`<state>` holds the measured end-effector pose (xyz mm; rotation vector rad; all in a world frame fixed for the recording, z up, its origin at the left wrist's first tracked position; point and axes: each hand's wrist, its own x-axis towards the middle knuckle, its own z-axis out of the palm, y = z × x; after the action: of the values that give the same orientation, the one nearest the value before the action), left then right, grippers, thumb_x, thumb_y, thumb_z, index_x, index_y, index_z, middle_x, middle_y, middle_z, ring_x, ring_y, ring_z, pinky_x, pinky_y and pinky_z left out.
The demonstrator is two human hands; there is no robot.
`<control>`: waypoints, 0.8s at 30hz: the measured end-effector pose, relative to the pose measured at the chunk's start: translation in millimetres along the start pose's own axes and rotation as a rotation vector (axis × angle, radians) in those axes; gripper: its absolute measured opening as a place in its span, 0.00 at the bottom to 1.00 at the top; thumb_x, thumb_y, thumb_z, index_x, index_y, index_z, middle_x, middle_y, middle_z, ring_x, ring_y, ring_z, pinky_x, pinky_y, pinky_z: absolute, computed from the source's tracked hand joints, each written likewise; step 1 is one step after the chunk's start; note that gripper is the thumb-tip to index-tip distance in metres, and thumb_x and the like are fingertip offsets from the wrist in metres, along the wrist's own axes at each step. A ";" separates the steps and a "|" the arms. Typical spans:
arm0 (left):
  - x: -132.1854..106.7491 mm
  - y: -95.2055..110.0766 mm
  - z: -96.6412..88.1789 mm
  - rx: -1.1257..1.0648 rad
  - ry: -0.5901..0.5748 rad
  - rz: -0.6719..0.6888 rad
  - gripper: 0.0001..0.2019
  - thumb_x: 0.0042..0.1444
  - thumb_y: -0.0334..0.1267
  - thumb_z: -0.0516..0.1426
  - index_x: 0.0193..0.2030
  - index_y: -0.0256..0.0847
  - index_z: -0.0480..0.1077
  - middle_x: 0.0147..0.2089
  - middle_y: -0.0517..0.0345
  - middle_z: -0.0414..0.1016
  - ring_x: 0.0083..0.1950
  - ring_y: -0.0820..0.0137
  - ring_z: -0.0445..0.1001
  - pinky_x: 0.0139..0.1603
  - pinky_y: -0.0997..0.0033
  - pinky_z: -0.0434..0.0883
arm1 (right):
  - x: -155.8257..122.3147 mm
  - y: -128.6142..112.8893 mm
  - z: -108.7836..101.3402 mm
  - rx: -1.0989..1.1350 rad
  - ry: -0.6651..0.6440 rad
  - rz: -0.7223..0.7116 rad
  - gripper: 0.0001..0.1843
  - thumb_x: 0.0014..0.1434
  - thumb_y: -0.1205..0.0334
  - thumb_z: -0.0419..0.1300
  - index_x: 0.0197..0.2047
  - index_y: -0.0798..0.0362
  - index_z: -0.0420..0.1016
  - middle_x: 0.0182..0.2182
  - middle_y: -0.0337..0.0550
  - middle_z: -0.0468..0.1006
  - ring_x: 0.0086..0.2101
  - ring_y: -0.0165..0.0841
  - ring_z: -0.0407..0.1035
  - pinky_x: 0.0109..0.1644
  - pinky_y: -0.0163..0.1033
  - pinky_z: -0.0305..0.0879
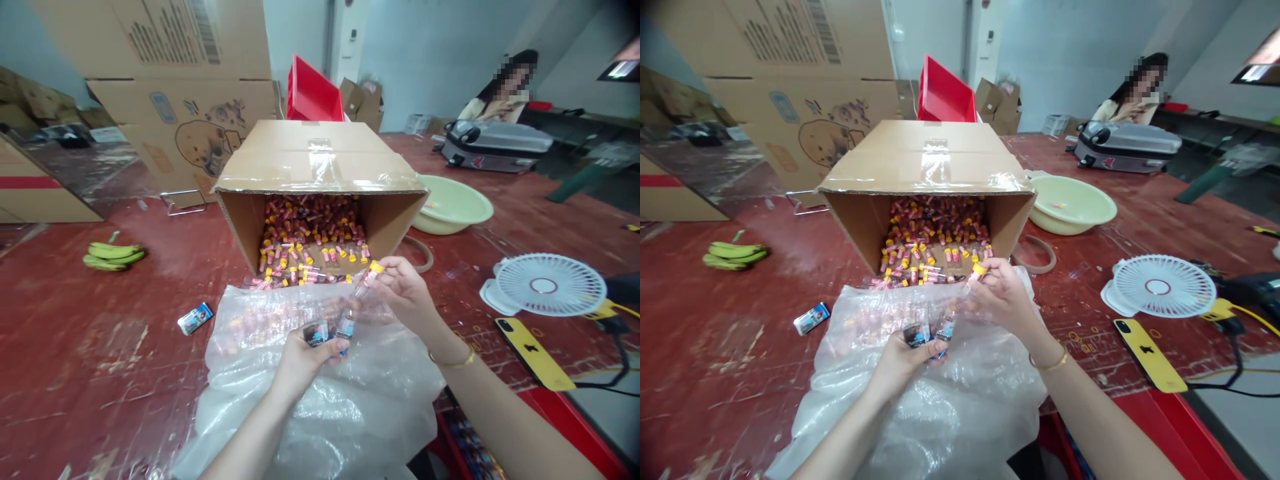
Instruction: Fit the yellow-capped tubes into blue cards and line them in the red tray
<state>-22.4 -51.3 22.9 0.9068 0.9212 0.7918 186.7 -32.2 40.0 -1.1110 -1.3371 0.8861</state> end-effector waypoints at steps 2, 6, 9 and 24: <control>0.7 0.9 2.5 0.014 -0.015 0.020 0.14 0.37 0.42 0.71 0.24 0.35 0.74 0.21 0.61 0.73 0.23 0.73 0.70 0.26 0.75 0.70 | -12.6 -13.7 0.0 -0.061 -0.031 -0.123 0.12 0.59 0.63 0.61 0.46 0.46 0.64 0.40 0.41 0.72 0.38 0.30 0.72 0.41 0.38 0.71; 2.3 1.4 5.1 0.029 -0.013 0.027 0.14 0.35 0.41 0.72 0.25 0.36 0.75 0.23 0.61 0.73 0.24 0.72 0.70 0.27 0.73 0.72 | -19.3 -26.9 2.7 -0.199 -0.087 -0.260 0.14 0.59 0.68 0.61 0.48 0.47 0.66 0.40 0.42 0.70 0.40 0.31 0.70 0.46 0.40 0.69; 0.0 2.8 6.6 0.031 -0.041 0.005 0.14 0.37 0.42 0.71 0.27 0.35 0.76 0.24 0.59 0.74 0.25 0.70 0.72 0.28 0.72 0.72 | -15.2 -30.0 7.2 -0.084 -0.169 -0.121 0.11 0.59 0.64 0.62 0.44 0.47 0.67 0.36 0.40 0.71 0.36 0.30 0.70 0.41 0.39 0.70; -0.3 13.5 33.5 -0.322 -0.072 -0.167 0.26 0.44 0.44 0.69 0.48 0.32 0.74 0.36 0.45 0.80 0.38 0.60 0.79 0.33 0.68 0.76 | -68.5 -6.6 53.4 -0.140 -0.030 -0.068 0.38 0.42 0.69 0.69 0.50 0.41 0.52 0.49 0.42 0.61 0.48 0.36 0.65 0.49 0.41 0.68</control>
<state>5.4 -56.0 45.6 0.5665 0.7678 0.7331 128.0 -94.1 22.3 -1.1563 -1.4710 0.7717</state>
